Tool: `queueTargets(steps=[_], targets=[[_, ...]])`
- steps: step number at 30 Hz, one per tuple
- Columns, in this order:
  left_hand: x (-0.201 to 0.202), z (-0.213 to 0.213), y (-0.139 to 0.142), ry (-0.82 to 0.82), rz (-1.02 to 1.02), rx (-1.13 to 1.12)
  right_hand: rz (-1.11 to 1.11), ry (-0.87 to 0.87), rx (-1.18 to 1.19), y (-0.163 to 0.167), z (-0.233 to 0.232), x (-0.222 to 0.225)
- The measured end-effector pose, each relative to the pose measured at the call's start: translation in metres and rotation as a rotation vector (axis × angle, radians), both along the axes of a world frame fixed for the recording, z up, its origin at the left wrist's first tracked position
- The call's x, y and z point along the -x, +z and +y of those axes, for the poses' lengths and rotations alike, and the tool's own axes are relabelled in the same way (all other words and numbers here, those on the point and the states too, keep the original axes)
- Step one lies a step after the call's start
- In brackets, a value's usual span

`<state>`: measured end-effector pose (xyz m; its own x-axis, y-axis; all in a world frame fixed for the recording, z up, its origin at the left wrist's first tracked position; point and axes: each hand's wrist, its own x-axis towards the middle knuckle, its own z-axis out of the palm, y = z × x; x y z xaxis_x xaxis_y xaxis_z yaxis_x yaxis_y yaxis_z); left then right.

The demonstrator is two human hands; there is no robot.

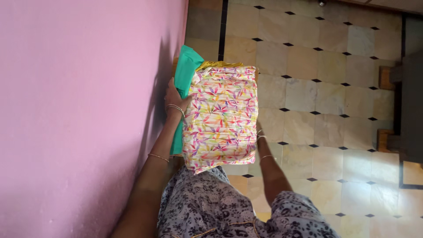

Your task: The person wraps a stack of folded clothes in a large patterned cloth on a small wooden stool, folding the yellow and green cloth edges over the garments and pressing them flat. They briefly reach into a wardrobe of folded clothes, then place a pink garment on the wrap and continue folding the green cloth around the bundle.

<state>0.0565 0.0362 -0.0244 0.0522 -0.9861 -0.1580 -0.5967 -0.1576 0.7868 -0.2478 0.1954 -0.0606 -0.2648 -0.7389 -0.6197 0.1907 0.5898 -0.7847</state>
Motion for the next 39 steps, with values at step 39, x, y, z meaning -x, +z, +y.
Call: queueTargets(steps=[39], targets=[[0.065,-0.035,-0.03,-0.311,-0.132,-0.309,-0.048,-0.117,0.168,0.028,-0.063,0.015]])
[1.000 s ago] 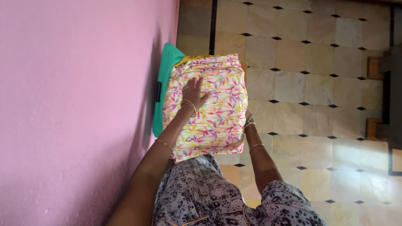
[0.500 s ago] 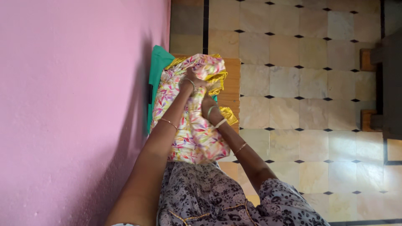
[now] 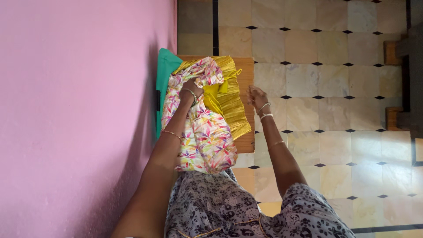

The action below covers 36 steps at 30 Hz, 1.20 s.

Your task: The person wraps a stack of folded clothes in a large patterned cloth on a small wooden stool, folding the yellow and green cloth edges over the garments and pressing them flat. They briefly reach into a wardrobe of folded clothes, then place a pink garment on the wrap and continue folding the green cloth around the bundle.

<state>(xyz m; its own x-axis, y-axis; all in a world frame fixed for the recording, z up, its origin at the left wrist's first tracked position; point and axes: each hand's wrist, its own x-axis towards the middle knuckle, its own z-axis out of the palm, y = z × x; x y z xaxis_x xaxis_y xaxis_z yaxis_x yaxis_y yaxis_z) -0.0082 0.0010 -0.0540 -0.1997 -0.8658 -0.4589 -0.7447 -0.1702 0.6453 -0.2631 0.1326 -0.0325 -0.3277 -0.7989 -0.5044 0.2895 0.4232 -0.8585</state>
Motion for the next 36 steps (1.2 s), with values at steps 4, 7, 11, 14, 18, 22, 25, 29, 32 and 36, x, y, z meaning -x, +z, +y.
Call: queueTargets(steps=[4,7,11,14,18,22,25,29,32,36], targets=[[0.001,-0.001,0.002,-0.03,-0.043,-0.023,-0.269,-0.044,-0.078,-0.022,-0.022,-0.017],[0.002,0.007,0.012,-0.042,0.033,0.022,0.027,0.12,-0.031,-0.029,-0.043,-0.046],[0.009,0.012,0.021,0.014,0.286,-0.068,0.978,0.626,0.032,-0.029,-0.052,-0.094],[0.021,0.003,0.021,0.049,0.751,-0.239,1.238,0.818,0.028,-0.022,-0.044,-0.127],[0.028,-0.011,0.014,-0.115,0.259,0.114,1.34,0.919,0.051,-0.005,-0.032,-0.16],[0.019,-0.016,0.011,-0.11,-0.127,0.08,1.472,0.942,0.164,0.0,-0.033,-0.179],[0.007,-0.014,0.01,-0.073,-0.147,0.053,1.083,0.96,0.489,-0.006,-0.047,-0.153],[-0.006,-0.006,0.014,-0.114,-0.042,0.153,0.306,0.79,0.348,-0.011,-0.066,-0.07],[-0.008,-0.004,0.015,-0.071,0.022,0.154,0.288,0.55,0.149,-0.011,-0.066,-0.03],[-0.004,-0.004,0.007,-0.101,0.048,0.189,1.319,1.02,0.296,-0.021,-0.059,-0.045]])
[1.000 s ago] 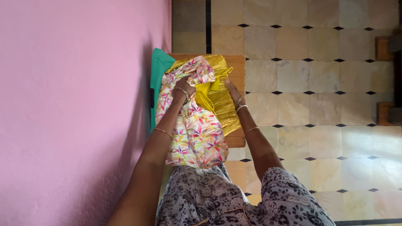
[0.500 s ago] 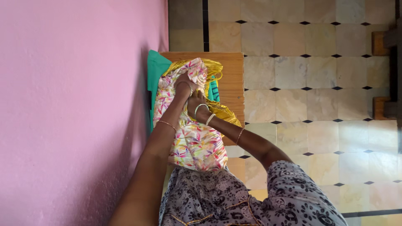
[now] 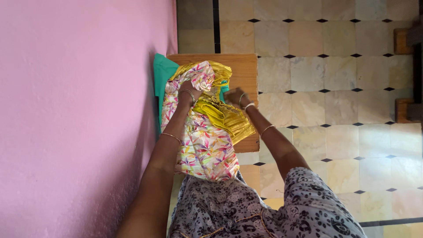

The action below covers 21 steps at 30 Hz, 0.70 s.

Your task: The person wraps a stack of folded clothes in a large patterned cloth on a small wooden stool, folding the yellow and green cloth edges over the garments and pressing them flat. They briefly reach into a wardrobe of folded clothes, then place a pink garment on the wrap and continue folding the green cloth around the bundle.

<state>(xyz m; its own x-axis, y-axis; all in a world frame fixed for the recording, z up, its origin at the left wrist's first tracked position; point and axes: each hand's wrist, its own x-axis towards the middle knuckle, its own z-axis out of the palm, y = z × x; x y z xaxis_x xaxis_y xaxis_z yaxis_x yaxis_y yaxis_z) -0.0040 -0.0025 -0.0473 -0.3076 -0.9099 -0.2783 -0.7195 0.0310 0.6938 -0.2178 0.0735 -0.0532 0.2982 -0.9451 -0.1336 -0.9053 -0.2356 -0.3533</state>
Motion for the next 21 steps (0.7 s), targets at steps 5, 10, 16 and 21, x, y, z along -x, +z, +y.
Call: queueTargets(steps=[5,10,16,21], targets=[[-0.007,-0.001,-0.011,0.038,0.037,0.013,-0.321,-0.408,-0.416,-0.006,-0.004,-0.029],[-0.009,0.003,-0.003,-0.084,0.026,0.002,-0.763,-0.501,-0.247,0.014,-0.007,0.012],[0.019,0.02,0.015,-0.098,-0.265,-0.092,-0.704,-0.573,-0.196,0.038,0.011,0.018],[0.045,0.027,0.002,-0.057,-0.201,0.147,-0.406,-0.563,-0.265,0.029,0.027,-0.019]])
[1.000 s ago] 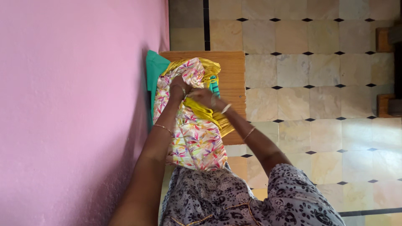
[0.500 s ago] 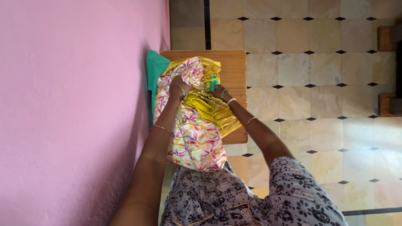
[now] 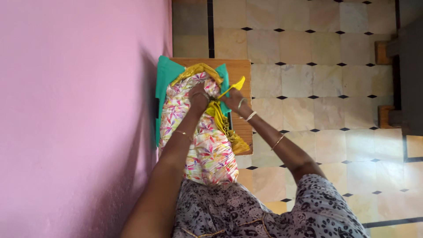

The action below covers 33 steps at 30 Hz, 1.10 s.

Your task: The person wraps a stack of folded clothes in a large patterned cloth on a small wooden stool, folding the yellow and green cloth edges over the garments and pressing them flat. They briefly reach into a wardrobe of folded clothes, then place a pink garment on the wrap and continue folding the green cloth around the bundle.

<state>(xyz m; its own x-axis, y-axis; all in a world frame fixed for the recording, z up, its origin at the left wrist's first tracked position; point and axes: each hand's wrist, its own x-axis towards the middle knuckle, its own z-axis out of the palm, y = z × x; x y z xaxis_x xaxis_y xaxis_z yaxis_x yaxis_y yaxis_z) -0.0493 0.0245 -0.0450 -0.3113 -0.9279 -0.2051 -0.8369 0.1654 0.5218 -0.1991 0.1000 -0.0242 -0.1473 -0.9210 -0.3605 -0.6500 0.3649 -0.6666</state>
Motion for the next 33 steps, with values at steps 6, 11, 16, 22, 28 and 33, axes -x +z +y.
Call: queueTargets(steps=[6,11,16,22,28,33], targets=[[0.037,-0.014,-0.016,0.232,-0.021,-0.182,0.189,0.134,0.212,-0.026,0.009,-0.015],[0.005,-0.029,-0.019,0.125,0.795,-0.644,-0.181,0.15,0.22,-0.018,0.007,0.026],[-0.006,0.013,-0.011,0.139,1.332,-0.682,-0.446,-0.04,-0.038,0.005,-0.006,0.054],[0.02,0.09,-0.008,-0.136,0.492,0.218,-0.33,-0.013,0.089,0.008,-0.024,0.057],[0.048,0.062,-0.042,0.04,0.341,-0.162,0.059,0.07,0.325,-0.01,-0.023,0.026],[0.064,0.073,-0.054,0.202,0.631,-0.221,0.03,0.085,0.188,-0.014,-0.009,0.024]])
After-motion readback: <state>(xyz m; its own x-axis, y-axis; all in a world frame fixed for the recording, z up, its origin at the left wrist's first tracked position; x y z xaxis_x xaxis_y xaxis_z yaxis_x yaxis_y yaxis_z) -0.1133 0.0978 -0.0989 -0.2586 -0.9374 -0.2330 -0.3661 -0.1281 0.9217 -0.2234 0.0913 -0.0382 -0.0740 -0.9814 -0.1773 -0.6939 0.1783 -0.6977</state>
